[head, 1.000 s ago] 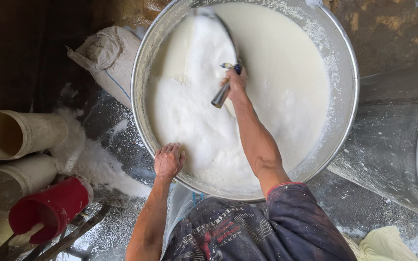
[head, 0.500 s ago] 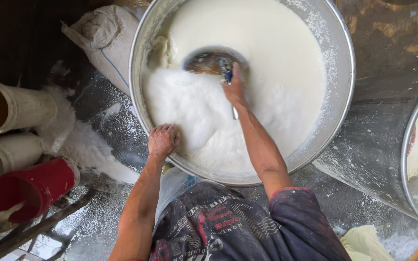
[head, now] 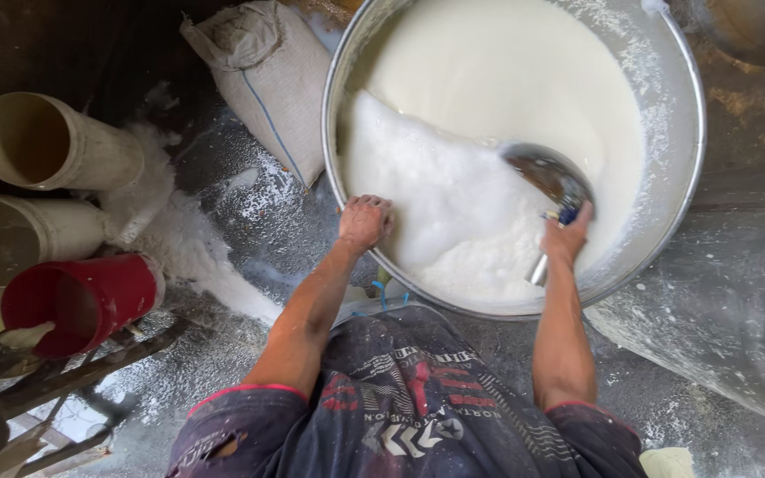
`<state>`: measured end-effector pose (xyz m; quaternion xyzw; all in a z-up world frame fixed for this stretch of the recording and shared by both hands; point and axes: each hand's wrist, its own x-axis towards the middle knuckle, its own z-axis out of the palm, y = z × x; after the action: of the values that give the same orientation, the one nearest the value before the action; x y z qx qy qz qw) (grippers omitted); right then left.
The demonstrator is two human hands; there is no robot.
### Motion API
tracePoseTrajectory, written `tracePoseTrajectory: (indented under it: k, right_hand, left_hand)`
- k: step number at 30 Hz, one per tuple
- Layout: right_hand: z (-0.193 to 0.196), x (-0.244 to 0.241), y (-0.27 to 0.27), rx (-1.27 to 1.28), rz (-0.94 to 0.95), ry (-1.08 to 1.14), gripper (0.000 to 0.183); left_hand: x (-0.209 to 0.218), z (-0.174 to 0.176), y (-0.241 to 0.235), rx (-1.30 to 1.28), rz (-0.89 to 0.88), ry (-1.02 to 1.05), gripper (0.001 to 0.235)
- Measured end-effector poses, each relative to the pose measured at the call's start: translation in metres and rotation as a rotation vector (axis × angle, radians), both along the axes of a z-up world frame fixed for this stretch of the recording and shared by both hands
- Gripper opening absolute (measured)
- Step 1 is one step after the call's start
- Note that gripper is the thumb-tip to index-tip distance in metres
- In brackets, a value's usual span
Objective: The person repeatedly scoops a white liquid from a large metal tub into a smaller blue tub using a metal ladle, then returns to stir the contents of the large tub. The process is repeated multiple times throughout the clip.
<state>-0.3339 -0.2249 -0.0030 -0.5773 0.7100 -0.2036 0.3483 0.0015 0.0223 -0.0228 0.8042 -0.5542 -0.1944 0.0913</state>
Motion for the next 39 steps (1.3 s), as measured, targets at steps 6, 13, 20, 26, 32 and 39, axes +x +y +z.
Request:
tracePoseTrajectory:
  k: [6, 13, 20, 26, 32, 39]
  right_hand:
    - [0.04, -0.045, 0.071, 0.148, -0.383, -0.296, 0.086]
    - [-0.006, -0.05, 0.104, 0.252, -0.597, -0.921, 0.022]
    - [-0.064, 0.005, 0.058, 0.371, -0.651, -1.286, 0.015]
    - [-0.091, 0.073, -0.02, 0.514, -0.425, -1.39, 0.021]
    - [-0.11, 0.133, -0.104, 0.628, -0.387, -1.291, 0.025]
    - [-0.103, 0.223, -0.161, 0.584, -0.17, -1.14, 0.016]
  left_hand:
    - [0.003, -0.001, 0.001, -0.041, -0.009, 0.049, 0.034]
    - [0.003, 0.0, 0.003, -0.122, 0.024, 0.08, 0.029]
    - [0.002, 0.003, -0.001, -0.122, 0.044, 0.05, 0.024]
    - [-0.001, 0.003, -0.004, -0.158, 0.095, 0.008, 0.028]
    - [-0.003, 0.001, -0.01, -0.053, 0.128, 0.01, 0.029]
    - [-0.003, -0.002, -0.016, -0.016, 0.156, -0.014, 0.029]
